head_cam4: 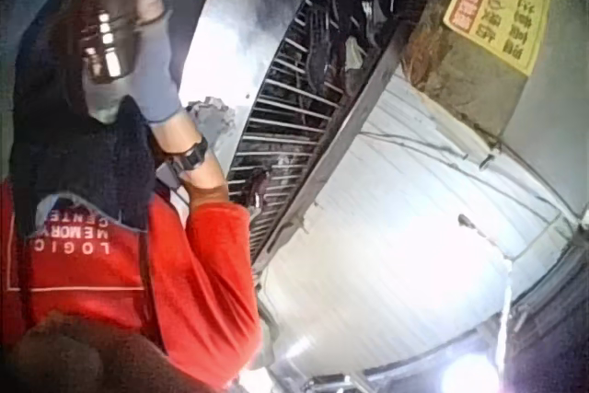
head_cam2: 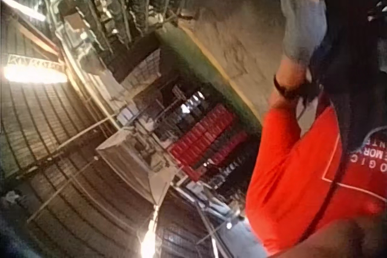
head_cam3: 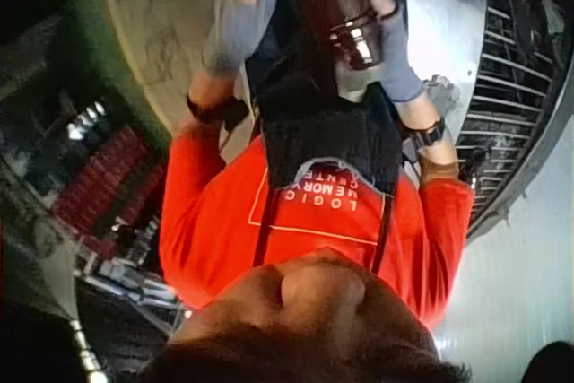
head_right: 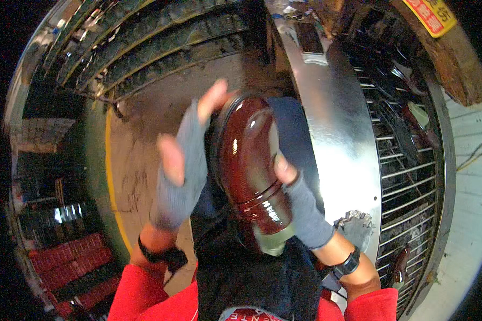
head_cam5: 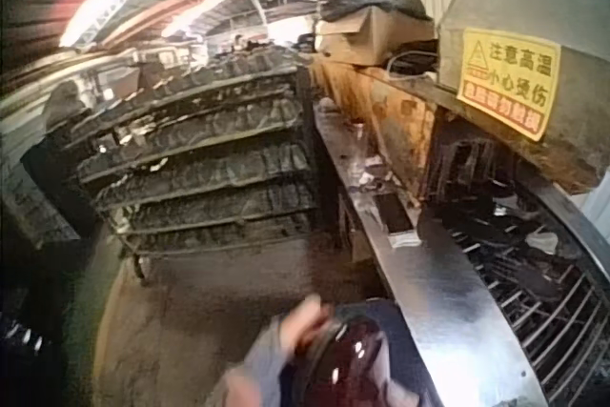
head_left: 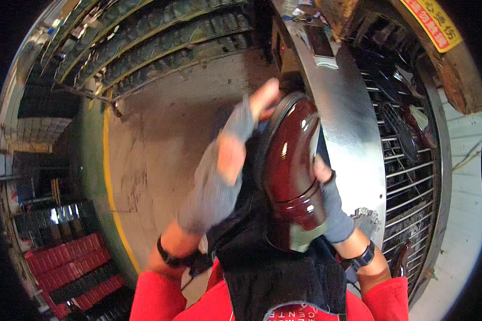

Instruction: Polishing and inspecting a leather loafer at a manufacturing station.

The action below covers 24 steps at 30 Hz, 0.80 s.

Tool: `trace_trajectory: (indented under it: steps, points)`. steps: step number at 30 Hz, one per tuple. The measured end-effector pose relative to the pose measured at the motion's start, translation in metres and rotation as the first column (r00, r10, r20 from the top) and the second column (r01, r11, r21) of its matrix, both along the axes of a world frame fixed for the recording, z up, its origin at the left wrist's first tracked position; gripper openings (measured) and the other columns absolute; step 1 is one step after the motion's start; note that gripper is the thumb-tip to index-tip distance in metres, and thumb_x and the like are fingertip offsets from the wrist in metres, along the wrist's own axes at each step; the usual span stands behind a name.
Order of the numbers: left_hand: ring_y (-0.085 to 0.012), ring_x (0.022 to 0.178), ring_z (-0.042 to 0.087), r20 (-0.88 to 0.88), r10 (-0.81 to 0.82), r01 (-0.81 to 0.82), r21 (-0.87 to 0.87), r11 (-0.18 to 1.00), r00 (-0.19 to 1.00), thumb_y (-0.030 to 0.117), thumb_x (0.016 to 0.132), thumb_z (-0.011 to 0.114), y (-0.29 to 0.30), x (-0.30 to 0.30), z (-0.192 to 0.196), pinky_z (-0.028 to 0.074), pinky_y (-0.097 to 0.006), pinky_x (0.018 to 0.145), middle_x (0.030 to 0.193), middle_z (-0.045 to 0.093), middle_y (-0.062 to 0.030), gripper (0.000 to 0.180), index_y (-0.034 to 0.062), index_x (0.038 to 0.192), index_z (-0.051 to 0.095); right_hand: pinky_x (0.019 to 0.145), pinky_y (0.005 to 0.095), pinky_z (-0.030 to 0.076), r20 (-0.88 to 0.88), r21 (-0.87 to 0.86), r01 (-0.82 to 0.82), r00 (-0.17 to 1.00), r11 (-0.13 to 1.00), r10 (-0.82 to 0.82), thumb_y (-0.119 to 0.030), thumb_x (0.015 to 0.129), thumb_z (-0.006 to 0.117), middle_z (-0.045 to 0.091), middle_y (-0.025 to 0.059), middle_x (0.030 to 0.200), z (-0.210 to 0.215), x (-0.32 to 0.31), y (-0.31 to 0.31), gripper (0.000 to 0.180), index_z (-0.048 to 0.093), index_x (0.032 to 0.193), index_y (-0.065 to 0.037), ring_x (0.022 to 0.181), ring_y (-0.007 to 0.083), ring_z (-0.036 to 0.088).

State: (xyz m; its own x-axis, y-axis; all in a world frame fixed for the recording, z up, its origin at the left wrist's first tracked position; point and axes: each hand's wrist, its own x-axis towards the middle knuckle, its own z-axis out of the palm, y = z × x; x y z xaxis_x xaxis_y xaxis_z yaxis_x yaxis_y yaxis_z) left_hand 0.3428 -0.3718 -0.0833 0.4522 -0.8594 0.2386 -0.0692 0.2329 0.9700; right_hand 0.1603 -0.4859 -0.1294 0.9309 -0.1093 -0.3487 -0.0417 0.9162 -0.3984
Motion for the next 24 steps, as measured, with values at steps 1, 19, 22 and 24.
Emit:
trace_trajectory:
  steps: [1,19,22,24]
  points:
    - [-0.0278,0.146,0.046,-0.008,-0.032,0.032,-0.017,0.999,0.999,0.082,0.1,0.016,-0.021,0.005,0.003,0.033,-0.041,0.124,0.156,0.049,-0.0177,0.107,-0.0032,0.161,0.032,0.104,0.0437,0.058,0.159,0.135,-0.023,0.987,0.991,0.001,-0.053,0.096,0.07,0.062,0.0226,0.139,-0.031,0.002,-0.01,0.08,0.045,0.15,-0.001,0.119,0.0311,0.069]
    - [-0.0267,0.139,0.046,0.283,0.45,-0.479,0.04,0.877,0.847,0.039,0.102,0.055,-0.004,-0.054,-0.048,0.028,-0.038,0.121,0.143,0.052,-0.0159,0.061,-0.0025,0.146,0.053,0.102,0.0347,0.053,-0.42,-0.353,-0.226,0.906,0.908,0.062,-0.05,0.091,0.075,0.066,0.0086,0.134,0.026,-0.048,0.018,0.077,0.052,0.149,-0.005,0.118,0.0198,0.066]
    - [-0.037,0.142,0.045,0.439,0.316,-0.342,-0.02,0.939,0.841,0.03,0.1,0.064,-0.031,-0.034,-0.046,0.03,-0.042,0.121,0.148,0.05,-0.0243,0.056,0.0002,0.147,0.054,0.098,0.0341,0.056,-0.419,-0.339,-0.03,0.9,0.94,-0.122,-0.049,0.094,0.073,0.068,0.0092,0.129,0.017,-0.048,0.015,0.072,0.053,0.148,-0.005,0.113,0.0206,0.069]
    - [-0.0331,0.139,0.047,0.261,0.05,-0.048,-0.012,0.999,0.964,0.032,0.105,0.059,-0.059,-0.022,-0.067,0.032,-0.042,0.12,0.151,0.049,-0.0236,0.055,0.0006,0.149,0.053,0.094,0.0357,0.059,-0.371,-0.385,0.053,0.905,0.921,-0.207,-0.046,0.097,0.069,0.071,0.0139,0.124,-0.001,-0.058,-0.009,0.066,0.053,0.147,-0.005,0.109,0.024,0.072]
